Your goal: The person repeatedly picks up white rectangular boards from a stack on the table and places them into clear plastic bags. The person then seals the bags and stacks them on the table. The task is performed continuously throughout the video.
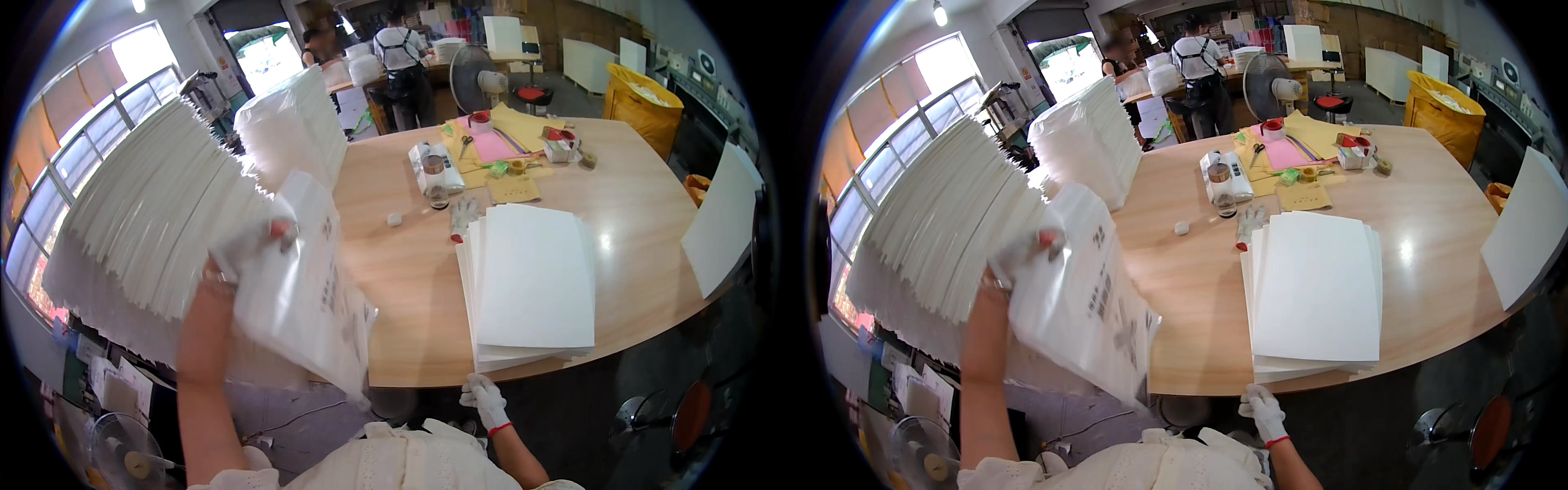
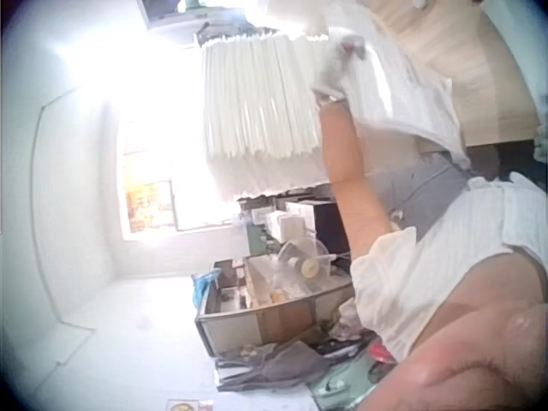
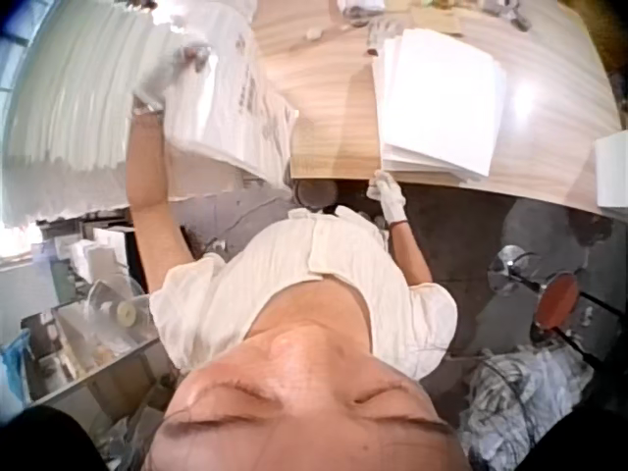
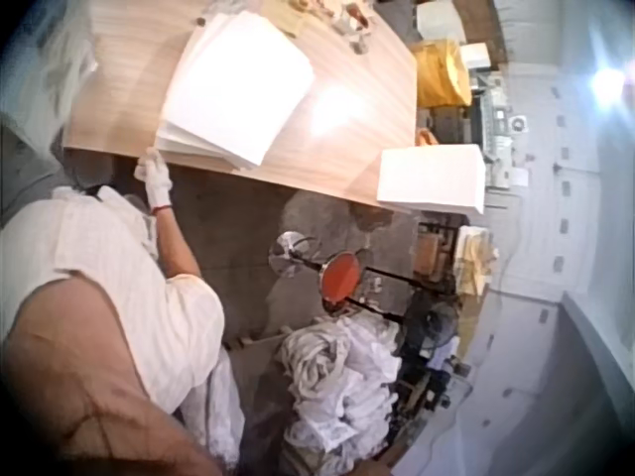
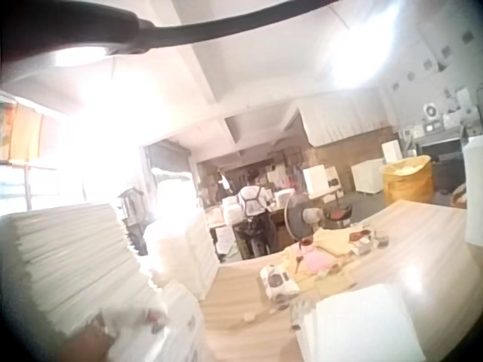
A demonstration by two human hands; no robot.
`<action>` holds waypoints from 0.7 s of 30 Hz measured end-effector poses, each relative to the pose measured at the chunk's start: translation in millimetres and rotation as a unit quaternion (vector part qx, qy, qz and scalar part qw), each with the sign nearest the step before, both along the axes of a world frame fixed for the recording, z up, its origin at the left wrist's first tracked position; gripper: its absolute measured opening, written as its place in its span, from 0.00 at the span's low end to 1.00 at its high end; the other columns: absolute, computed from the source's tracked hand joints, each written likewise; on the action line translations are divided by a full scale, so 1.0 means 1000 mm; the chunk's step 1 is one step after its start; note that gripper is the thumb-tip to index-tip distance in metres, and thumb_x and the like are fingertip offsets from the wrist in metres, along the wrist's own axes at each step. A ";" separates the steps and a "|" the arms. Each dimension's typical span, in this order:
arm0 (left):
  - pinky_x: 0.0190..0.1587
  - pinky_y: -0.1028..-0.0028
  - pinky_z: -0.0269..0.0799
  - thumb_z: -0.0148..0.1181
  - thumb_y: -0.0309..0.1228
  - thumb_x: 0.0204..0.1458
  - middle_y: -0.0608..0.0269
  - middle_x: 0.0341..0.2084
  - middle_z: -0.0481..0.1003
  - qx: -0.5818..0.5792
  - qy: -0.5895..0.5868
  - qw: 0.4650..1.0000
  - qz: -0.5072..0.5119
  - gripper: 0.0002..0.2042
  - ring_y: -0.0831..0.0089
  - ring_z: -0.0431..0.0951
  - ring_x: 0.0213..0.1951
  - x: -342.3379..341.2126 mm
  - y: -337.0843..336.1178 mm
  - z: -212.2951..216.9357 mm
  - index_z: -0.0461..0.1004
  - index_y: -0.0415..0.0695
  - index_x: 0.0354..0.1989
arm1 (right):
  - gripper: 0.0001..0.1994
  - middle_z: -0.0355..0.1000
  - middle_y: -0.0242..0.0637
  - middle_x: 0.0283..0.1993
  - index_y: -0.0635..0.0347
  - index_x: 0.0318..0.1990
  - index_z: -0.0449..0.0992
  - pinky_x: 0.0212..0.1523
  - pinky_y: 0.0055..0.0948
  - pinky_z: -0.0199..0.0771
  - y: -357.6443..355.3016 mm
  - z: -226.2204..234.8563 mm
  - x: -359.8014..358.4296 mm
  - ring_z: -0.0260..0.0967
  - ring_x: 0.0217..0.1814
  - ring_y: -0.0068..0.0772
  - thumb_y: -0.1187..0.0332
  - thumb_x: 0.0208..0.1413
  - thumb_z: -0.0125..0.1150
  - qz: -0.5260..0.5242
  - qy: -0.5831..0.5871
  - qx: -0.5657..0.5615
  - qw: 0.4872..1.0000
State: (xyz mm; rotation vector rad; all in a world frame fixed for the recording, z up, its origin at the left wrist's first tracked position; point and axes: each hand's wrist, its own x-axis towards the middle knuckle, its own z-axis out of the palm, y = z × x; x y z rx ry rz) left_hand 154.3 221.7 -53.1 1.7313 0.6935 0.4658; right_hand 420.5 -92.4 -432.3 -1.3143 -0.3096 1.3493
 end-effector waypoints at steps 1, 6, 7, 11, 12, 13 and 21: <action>0.32 0.77 0.65 0.52 0.30 0.50 0.64 0.21 0.67 0.056 0.022 0.998 0.004 0.07 0.76 0.66 0.25 0.005 0.020 0.014 0.68 0.39 0.25 | 0.15 0.68 0.38 0.35 0.63 0.49 0.66 0.33 0.31 0.77 -0.001 0.004 -0.002 0.69 0.29 0.27 0.64 0.59 0.49 0.005 -0.002 0.014 1.000; 0.32 0.75 0.67 0.51 0.27 0.48 0.63 0.23 0.73 0.285 0.265 0.915 0.108 0.10 0.76 0.70 0.27 0.031 0.051 0.087 0.72 0.40 0.38 | 0.16 0.71 0.40 0.37 0.65 0.51 0.66 0.34 0.25 0.74 0.005 0.011 -0.022 0.70 0.31 0.26 0.65 0.59 0.48 0.049 -0.036 0.061 0.996; 0.32 0.75 0.68 0.52 0.27 0.48 0.64 0.23 0.73 0.341 0.304 0.880 0.131 0.11 0.77 0.71 0.27 0.036 0.046 0.092 0.73 0.42 0.40 | 0.16 0.71 0.40 0.37 0.65 0.51 0.66 0.34 0.25 0.74 0.006 0.010 -0.026 0.71 0.32 0.26 0.65 0.59 0.48 0.055 -0.043 0.063 0.996; 0.30 0.64 0.71 0.49 0.30 0.49 0.58 0.26 0.75 0.611 0.345 0.695 0.156 0.10 0.64 0.76 0.25 0.058 0.009 0.031 0.71 0.47 0.39 | 0.17 0.71 0.40 0.38 0.66 0.52 0.65 0.34 0.25 0.74 0.000 0.011 -0.037 0.71 0.32 0.27 0.64 0.59 0.49 0.028 -0.066 0.056 0.996; 0.29 0.63 0.70 0.49 0.30 0.49 0.55 0.26 0.74 0.700 0.375 0.582 0.173 0.08 0.60 0.75 0.26 0.031 0.025 -0.027 0.71 0.47 0.37 | 0.17 0.71 0.40 0.38 0.66 0.52 0.65 0.35 0.25 0.74 0.000 0.012 -0.045 0.71 0.33 0.26 0.64 0.59 0.49 0.038 -0.056 0.055 0.996; 0.28 0.62 0.70 0.49 0.31 0.50 0.56 0.25 0.74 0.679 0.309 0.649 0.150 0.08 0.58 0.74 0.26 0.038 0.006 -0.054 0.72 0.48 0.36 | 0.17 0.71 0.39 0.38 0.66 0.52 0.66 0.35 0.25 0.74 -0.002 0.014 -0.048 0.71 0.33 0.26 0.65 0.59 0.49 0.035 -0.054 0.048 0.997; 0.39 0.61 0.67 0.47 0.28 0.44 0.61 0.27 0.72 0.569 0.213 0.788 0.096 0.07 0.61 0.71 0.33 0.012 -0.081 -0.370 0.71 0.49 0.31 | 0.16 0.70 0.37 0.38 0.64 0.52 0.66 0.36 0.23 0.72 -0.014 0.035 -0.072 0.69 0.33 0.24 0.67 0.59 0.50 0.052 -0.068 -0.015 0.996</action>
